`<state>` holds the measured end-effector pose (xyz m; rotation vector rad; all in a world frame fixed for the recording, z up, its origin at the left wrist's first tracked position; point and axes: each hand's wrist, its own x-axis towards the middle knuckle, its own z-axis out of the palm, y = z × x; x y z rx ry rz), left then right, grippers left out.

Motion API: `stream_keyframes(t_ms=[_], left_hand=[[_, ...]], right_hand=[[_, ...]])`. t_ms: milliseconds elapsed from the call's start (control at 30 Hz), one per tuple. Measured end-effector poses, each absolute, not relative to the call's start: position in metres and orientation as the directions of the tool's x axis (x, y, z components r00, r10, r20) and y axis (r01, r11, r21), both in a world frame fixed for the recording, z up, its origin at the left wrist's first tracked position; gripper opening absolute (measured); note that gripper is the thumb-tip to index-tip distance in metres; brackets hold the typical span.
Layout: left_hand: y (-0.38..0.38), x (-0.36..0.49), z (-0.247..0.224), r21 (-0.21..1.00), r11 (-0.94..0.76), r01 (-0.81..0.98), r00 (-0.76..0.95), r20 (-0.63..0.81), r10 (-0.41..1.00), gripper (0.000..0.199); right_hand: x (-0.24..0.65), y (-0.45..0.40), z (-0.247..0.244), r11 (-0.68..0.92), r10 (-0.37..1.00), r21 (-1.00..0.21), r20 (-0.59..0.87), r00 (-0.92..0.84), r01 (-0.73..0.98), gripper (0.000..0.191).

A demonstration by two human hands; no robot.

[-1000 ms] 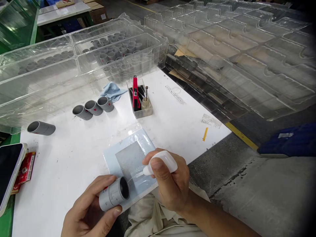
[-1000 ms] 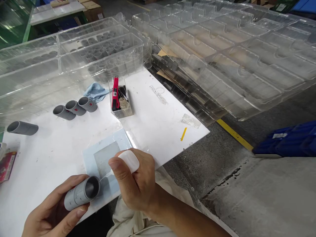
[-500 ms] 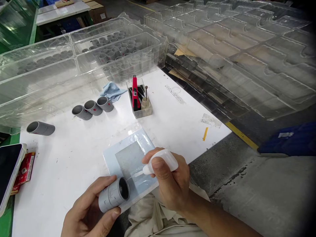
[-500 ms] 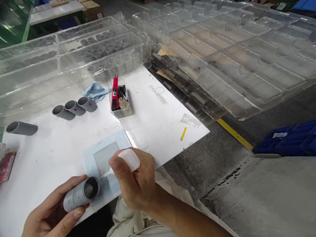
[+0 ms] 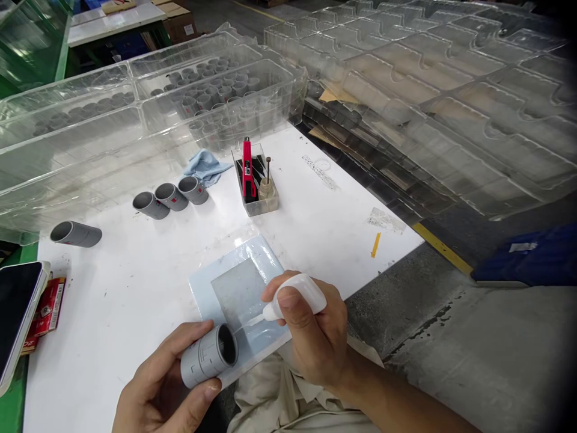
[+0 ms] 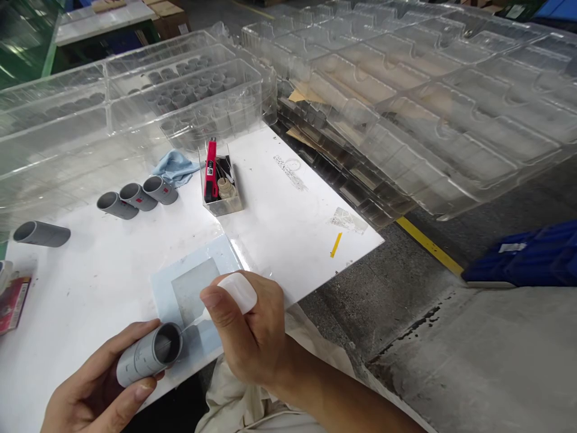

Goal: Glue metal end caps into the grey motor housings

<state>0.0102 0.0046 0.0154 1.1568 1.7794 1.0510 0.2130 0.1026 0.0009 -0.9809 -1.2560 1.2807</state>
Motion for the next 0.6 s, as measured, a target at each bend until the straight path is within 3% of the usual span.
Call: stream_keyframes(t_ms=[167,467,600], left_hand=[[0.003,-0.001,0.011,0.893,0.177,0.415,-0.19,-0.105,0.976,0.047],[0.001,-0.002,0.01,0.9,0.198,0.389,-0.2,-0.127,0.972,0.046],[0.001,0.011,0.014,0.914,0.308,0.265,-0.352,-0.206,0.913,0.041]], right_hand=[[0.214,0.102,-0.001,0.101,0.982,-0.985,0.121,-0.144,-0.141,0.035],[0.213,0.1,-0.001,0.073,0.989,-0.986,0.09,-0.116,-0.147,0.038],[0.217,0.1,-0.001,0.032,0.996,-0.967,0.053,-0.075,-0.251,0.038]])
